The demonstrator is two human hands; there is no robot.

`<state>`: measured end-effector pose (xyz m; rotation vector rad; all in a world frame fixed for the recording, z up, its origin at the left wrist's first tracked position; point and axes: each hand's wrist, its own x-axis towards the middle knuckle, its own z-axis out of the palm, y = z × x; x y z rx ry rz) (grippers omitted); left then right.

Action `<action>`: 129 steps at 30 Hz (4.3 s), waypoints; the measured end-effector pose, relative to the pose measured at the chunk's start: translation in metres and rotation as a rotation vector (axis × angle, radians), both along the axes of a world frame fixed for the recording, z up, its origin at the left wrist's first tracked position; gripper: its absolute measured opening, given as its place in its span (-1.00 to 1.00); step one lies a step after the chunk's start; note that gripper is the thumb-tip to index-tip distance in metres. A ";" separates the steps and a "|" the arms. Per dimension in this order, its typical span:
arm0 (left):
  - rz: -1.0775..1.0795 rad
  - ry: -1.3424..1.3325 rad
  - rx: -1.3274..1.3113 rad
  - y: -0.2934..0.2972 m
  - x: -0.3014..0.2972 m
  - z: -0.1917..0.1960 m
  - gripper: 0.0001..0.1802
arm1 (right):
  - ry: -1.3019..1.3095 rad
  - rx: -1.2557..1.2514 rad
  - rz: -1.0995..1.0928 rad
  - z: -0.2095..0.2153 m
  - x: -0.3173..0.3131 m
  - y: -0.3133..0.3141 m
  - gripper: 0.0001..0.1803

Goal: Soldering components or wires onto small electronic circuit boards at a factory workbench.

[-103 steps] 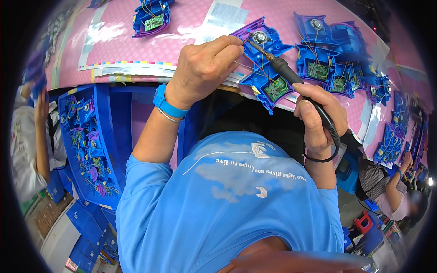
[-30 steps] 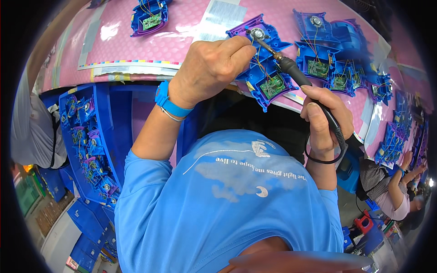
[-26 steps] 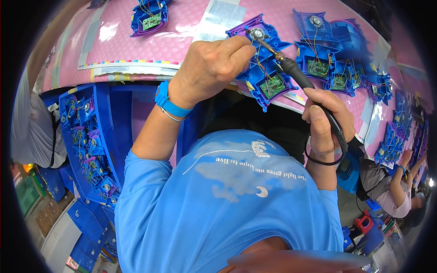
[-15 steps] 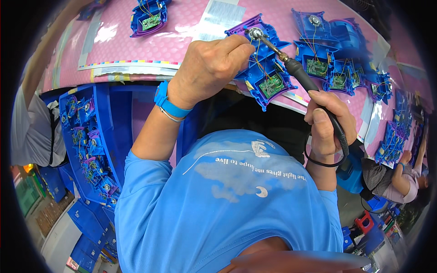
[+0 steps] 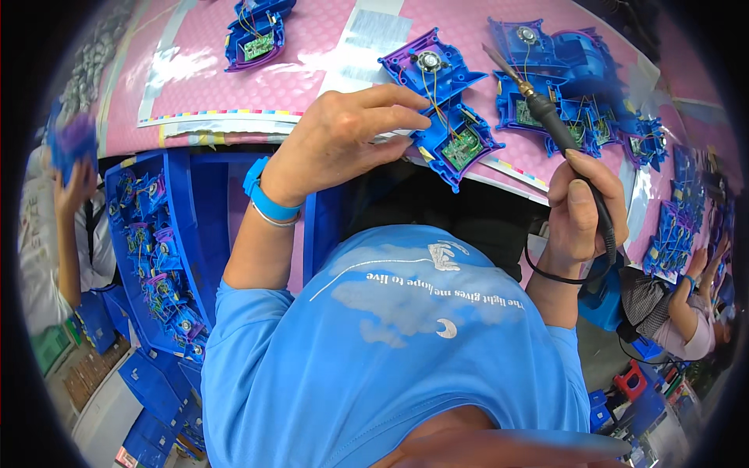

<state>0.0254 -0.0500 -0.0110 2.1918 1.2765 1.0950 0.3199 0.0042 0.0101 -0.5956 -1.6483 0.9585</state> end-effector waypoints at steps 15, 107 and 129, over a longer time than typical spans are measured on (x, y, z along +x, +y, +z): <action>0.158 0.290 0.094 0.016 -0.012 0.002 -0.66 | 0.130 0.010 -0.084 -0.002 0.021 0.003 -0.67; 0.620 -0.245 0.111 0.005 0.034 -0.024 -0.65 | -0.117 -0.061 0.079 -0.017 -0.013 -0.005 -0.71; 0.599 -0.228 0.125 0.007 0.037 -0.026 -0.62 | -0.171 -0.160 0.096 -0.017 -0.019 -0.001 -0.61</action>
